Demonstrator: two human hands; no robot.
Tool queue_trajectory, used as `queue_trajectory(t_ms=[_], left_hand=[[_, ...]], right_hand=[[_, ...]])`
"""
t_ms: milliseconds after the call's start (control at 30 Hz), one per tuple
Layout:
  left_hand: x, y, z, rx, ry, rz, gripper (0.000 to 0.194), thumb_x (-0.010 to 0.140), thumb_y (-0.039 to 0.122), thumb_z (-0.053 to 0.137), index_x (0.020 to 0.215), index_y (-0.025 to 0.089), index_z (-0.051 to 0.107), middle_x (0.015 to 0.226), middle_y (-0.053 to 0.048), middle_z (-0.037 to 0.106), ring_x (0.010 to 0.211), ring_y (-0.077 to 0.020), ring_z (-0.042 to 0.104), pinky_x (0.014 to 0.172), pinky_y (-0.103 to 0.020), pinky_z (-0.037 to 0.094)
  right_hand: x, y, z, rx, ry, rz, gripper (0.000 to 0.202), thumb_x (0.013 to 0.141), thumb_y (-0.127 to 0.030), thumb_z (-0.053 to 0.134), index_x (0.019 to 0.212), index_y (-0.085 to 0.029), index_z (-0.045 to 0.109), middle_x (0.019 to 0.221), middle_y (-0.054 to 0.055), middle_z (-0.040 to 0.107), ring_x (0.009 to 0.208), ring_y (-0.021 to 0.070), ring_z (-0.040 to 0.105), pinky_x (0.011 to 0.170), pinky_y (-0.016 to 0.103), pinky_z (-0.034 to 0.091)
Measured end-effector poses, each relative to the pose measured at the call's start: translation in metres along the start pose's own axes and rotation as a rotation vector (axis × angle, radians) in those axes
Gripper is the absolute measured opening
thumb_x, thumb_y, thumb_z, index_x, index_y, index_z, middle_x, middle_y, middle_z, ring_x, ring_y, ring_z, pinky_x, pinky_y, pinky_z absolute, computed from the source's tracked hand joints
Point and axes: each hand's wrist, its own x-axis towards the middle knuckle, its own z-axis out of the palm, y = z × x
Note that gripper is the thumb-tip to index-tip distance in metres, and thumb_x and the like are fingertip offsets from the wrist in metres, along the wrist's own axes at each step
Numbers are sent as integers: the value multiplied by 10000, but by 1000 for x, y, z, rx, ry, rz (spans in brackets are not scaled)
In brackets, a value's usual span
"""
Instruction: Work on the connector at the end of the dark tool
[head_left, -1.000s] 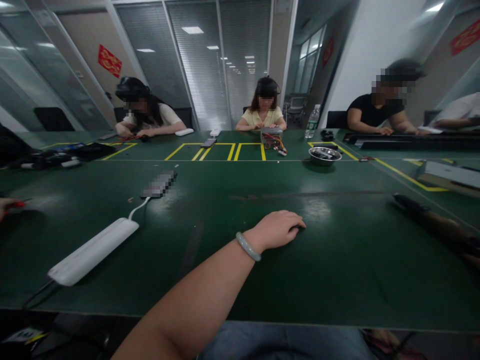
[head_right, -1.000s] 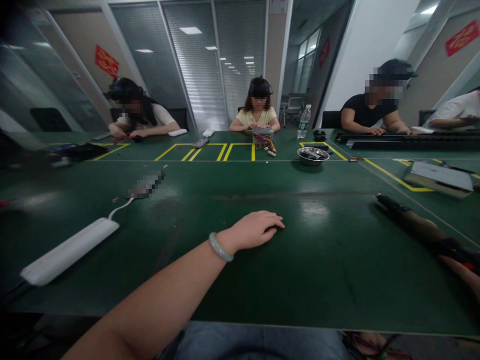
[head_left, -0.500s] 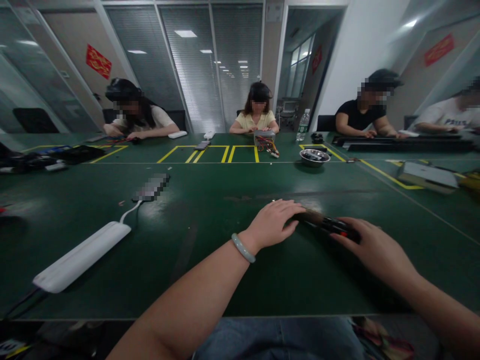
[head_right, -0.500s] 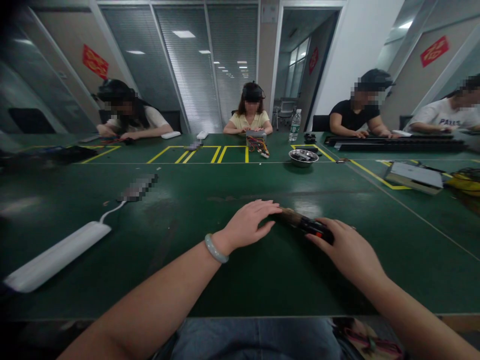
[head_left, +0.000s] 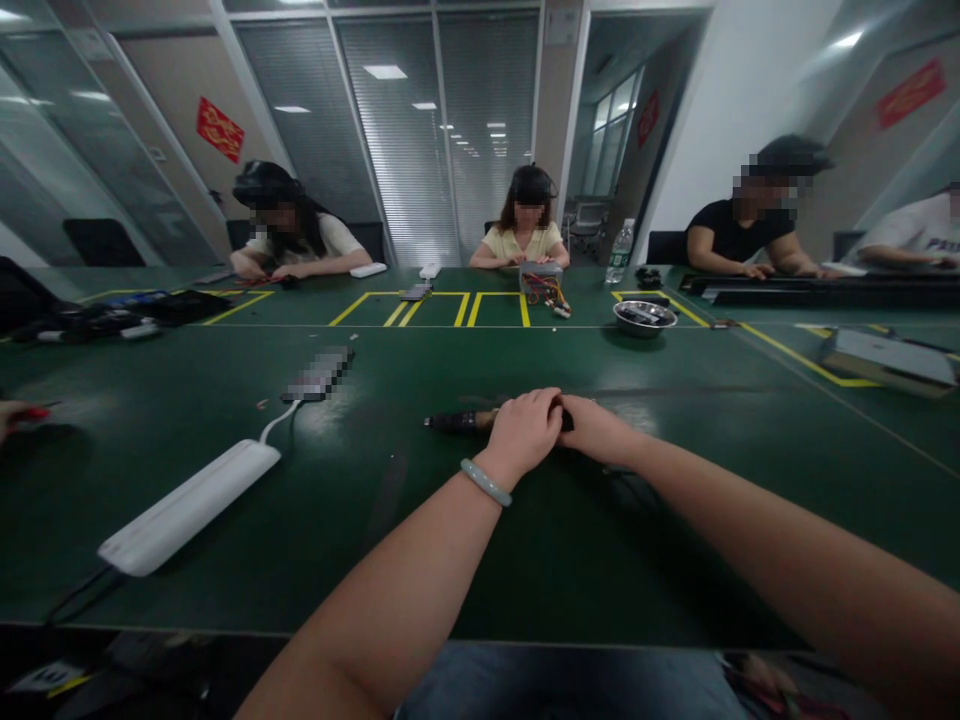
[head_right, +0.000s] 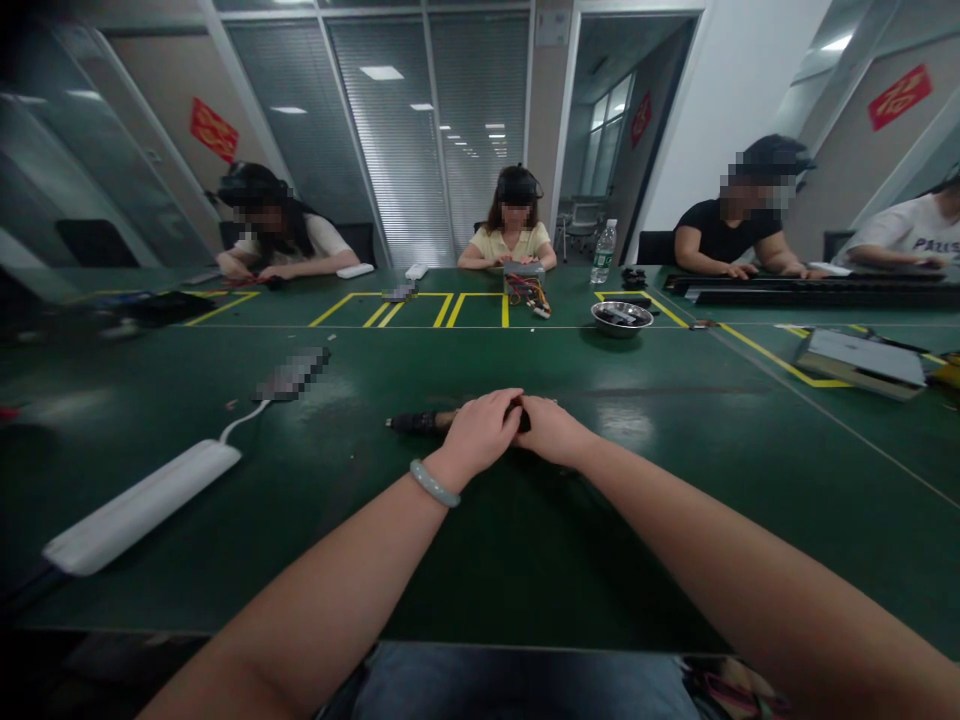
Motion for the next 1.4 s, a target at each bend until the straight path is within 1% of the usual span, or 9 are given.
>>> queue_trajectory(t_ms=[67, 167, 333, 467, 600, 733, 1033, 1233, 1400], left_hand=[[-1, 2, -2, -18, 3, 35, 347, 984, 343, 350, 1278, 210, 478, 1233, -58, 592, 1104, -197, 565, 946, -363, 453], [-2, 6, -3, -39, -24, 128, 380, 964, 383, 405, 1298, 209, 462, 1258, -55, 576, 1148, -196, 536, 987, -356, 423], [-2, 7, 4, -2, -111, 197, 415, 900, 362, 544, 1286, 225, 475, 1256, -42, 570, 1166, -207, 517, 1013, -377, 396], [-1, 6, 7, 27, -122, 186, 385, 895, 322, 551, 1263, 229, 483, 1207, -42, 577, 1105, -209, 539, 957, -384, 432], [0, 8, 3, 53, -133, 189, 328, 882, 287, 561, 1199, 217, 517, 1166, -54, 564, 1072, -215, 537, 929, -378, 445], [1, 3, -2, 94, -130, 153, 294, 868, 265, 575, 1154, 209, 533, 1123, -49, 555, 1052, -206, 537, 914, -364, 451], [4, -8, -3, 164, -112, -57, 483, 953, 548, 341, 1178, 184, 564, 1049, -86, 632, 981, -245, 583, 863, -416, 466], [5, -7, 1, 199, -145, -30, 416, 916, 529, 452, 1076, 174, 597, 989, -83, 595, 942, -234, 574, 838, -383, 471], [2, 2, 0, 179, -195, 24, 400, 830, 460, 617, 1118, 187, 574, 1094, -74, 512, 894, -199, 588, 789, -329, 493]], right_hand=[[-5, 5, -10, 5, 10, 11, 430, 764, -243, 650, 1180, -165, 573, 1165, 119, 623, 1038, 253, 586, 897, 333, 434], [-26, 18, -35, -95, 31, 32, 410, 795, -401, 639, 1148, -195, 609, 1155, 103, 621, 1037, 272, 574, 881, 355, 427], [-71, 38, -61, -92, -384, 168, 364, 799, -570, 584, 924, -243, 682, 850, 32, 682, 741, 217, 624, 605, 287, 411], [-85, 40, -54, -61, -485, 171, 316, 794, -538, 593, 843, -240, 687, 784, 13, 681, 698, 200, 618, 568, 268, 376], [-72, 32, -46, 109, -448, 181, 330, 803, -536, 579, 850, -227, 685, 776, 9, 683, 703, 188, 619, 580, 264, 387], [-51, 30, -42, 254, -283, 217, 369, 803, -556, 578, 833, -202, 677, 762, 13, 684, 680, 173, 600, 611, 272, 399], [-41, 46, -23, 438, -177, 220, 347, 807, -524, 598, 816, -182, 652, 716, -4, 647, 625, 134, 543, 587, 249, 372], [-48, 52, -22, 592, -150, 240, 340, 811, -513, 599, 827, -174, 614, 707, -15, 624, 586, 114, 521, 557, 234, 375], [-53, 57, -24, 637, -151, 224, 310, 813, -489, 612, 845, -180, 620, 728, -9, 637, 614, 116, 531, 573, 231, 397]])
